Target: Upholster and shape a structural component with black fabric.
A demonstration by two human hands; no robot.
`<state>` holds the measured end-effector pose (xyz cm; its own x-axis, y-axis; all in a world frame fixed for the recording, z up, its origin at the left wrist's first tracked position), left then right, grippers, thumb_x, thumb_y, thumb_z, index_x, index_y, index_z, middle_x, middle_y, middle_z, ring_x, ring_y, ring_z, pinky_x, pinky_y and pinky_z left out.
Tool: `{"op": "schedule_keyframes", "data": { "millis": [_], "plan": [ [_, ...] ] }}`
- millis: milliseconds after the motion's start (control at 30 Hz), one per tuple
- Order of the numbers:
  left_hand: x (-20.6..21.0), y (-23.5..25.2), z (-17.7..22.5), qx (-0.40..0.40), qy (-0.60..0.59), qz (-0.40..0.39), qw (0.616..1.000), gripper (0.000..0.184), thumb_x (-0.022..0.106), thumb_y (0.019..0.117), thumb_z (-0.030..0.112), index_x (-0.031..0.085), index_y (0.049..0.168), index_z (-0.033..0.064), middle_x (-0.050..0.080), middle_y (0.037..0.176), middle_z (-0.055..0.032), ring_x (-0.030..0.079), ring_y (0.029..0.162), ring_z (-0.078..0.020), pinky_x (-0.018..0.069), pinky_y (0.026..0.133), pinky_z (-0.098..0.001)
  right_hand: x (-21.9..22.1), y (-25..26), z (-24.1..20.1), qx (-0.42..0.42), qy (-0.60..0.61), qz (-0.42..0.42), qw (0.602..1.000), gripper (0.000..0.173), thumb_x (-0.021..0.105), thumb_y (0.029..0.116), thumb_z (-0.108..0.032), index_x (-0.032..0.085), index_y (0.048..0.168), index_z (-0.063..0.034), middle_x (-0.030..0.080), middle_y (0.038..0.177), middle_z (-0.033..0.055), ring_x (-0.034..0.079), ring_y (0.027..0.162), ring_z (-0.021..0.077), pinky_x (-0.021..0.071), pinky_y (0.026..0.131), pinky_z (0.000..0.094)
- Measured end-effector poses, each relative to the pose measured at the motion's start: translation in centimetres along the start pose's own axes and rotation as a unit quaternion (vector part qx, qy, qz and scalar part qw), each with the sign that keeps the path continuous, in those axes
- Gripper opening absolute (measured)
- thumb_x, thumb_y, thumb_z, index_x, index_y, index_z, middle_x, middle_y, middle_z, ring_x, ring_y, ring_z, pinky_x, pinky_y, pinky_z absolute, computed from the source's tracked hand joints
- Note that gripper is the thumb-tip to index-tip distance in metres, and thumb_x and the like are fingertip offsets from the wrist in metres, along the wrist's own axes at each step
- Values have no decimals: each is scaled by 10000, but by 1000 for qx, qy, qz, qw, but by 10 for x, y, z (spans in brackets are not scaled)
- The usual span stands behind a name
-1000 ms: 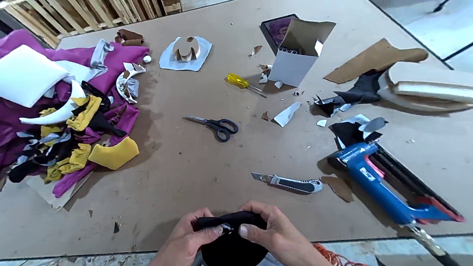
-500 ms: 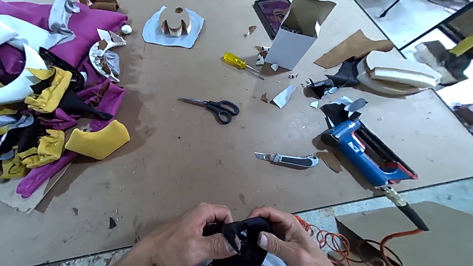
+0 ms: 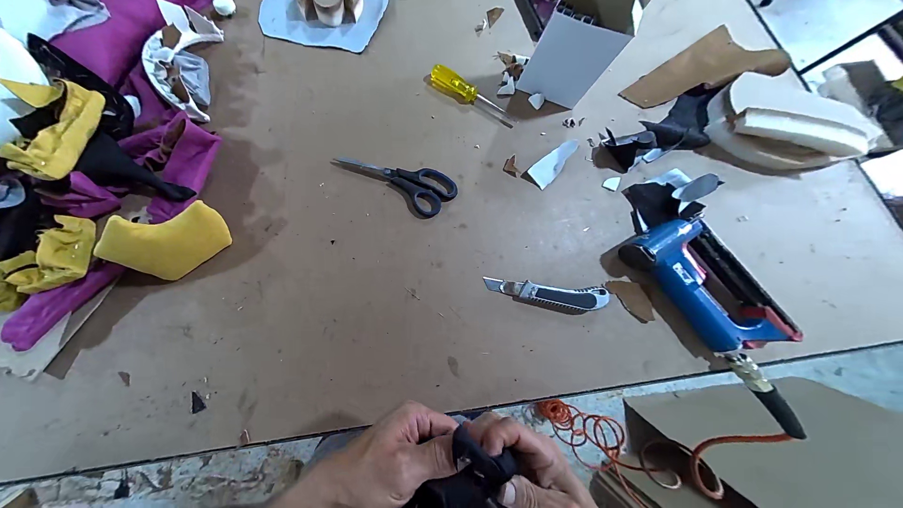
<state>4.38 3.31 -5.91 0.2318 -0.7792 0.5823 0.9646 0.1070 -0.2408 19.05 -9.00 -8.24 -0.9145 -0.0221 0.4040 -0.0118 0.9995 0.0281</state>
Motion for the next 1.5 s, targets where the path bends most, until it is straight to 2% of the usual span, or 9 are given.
{"op": "schedule_keyframes", "data": {
  "millis": [267,500,600,667,733,833,1033,1200,1500],
  "plan": [
    [-1,7,8,7,192,5,981,530,373,1096,475,580,796,90,494,643,42,494,589,-17,422,547,-222,-22,-1,14,-8,-35,41,999,227,648,1014,-267,694,1218,-180,706,1179,-27,635,1140,87,512,1027,312],
    [1,14,-2,38,312,-36,949,393,558,1035,273,621,759,1,579,875,-119,568,908,-210,461,817,-355,-28,-15,12,13,-178,33,983,140,724,939,-112,748,1077,-117,704,1179,60,629,1224,188,515,1089,402],
    [-11,10,-10,33,279,31,959,323,580,1013,229,646,778,18,600,976,-92,579,946,-148,488,814,-302,-56,-23,-39,50,-465,117,876,165,708,921,-106,785,1067,-104,722,1170,84,668,1145,188,574,982,381],
    [-21,9,-8,29,249,51,967,320,580,1010,224,633,764,26,591,957,-67,565,925,-111,472,797,-270,-96,-26,-79,82,-636,225,734,300,691,890,-128,733,1162,-8,694,1202,231,659,1150,387,550,942,567],
    [-29,12,-7,29,223,49,973,335,576,1008,210,607,732,25,579,928,-59,550,906,-97,451,777,-255,-140,-22,-99,147,-696,295,638,574,703,897,-253,592,1378,39,535,1328,403,495,1245,620,413,963,765],
    [-30,15,-9,14,204,49,978,352,574,1009,201,588,701,31,564,922,-61,537,894,-102,437,761,-255,-189,-24,-93,233,-710,337,573,780,677,909,-470,482,1497,4,469,1349,457,423,1259,687,350,964,816],
    [-28,15,-11,-19,201,79,976,359,581,1004,210,606,696,28,540,958,-78,522,917,-120,435,769,-255,-190,-4,-133,215,-741,339,538,642,758,876,-328,561,1310,102,506,1261,471,483,1154,696,389,892,818],
    [-30,10,-14,-24,222,83,971,359,554,1006,218,626,709,32,544,1001,-88,525,958,-135,442,804,-258,-262,-14,-136,350,-690,338,536,877,773,904,-399,333,1592,-77,466,1426,392,479,1258,626,354,967,816],
    [-34,15,-13,-58,229,-2,972,336,539,1022,205,665,772,20,568,1093,-108,545,1027,-164,464,851,-304,-269,13,-150,391,-702,261,536,705,760,873,-159,445,1494,-52,640,1179,339,613,1068,571,424,847,803]
  ]
}}
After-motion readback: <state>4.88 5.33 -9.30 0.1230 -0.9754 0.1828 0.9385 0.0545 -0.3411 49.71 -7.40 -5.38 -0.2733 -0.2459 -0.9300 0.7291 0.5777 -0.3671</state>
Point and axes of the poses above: each hand's wrist, its own y-axis towards the middle knuckle, its own x-axis out of the palm, z = x × y, the point moved 4 cm from there along y, towards the middle knuckle
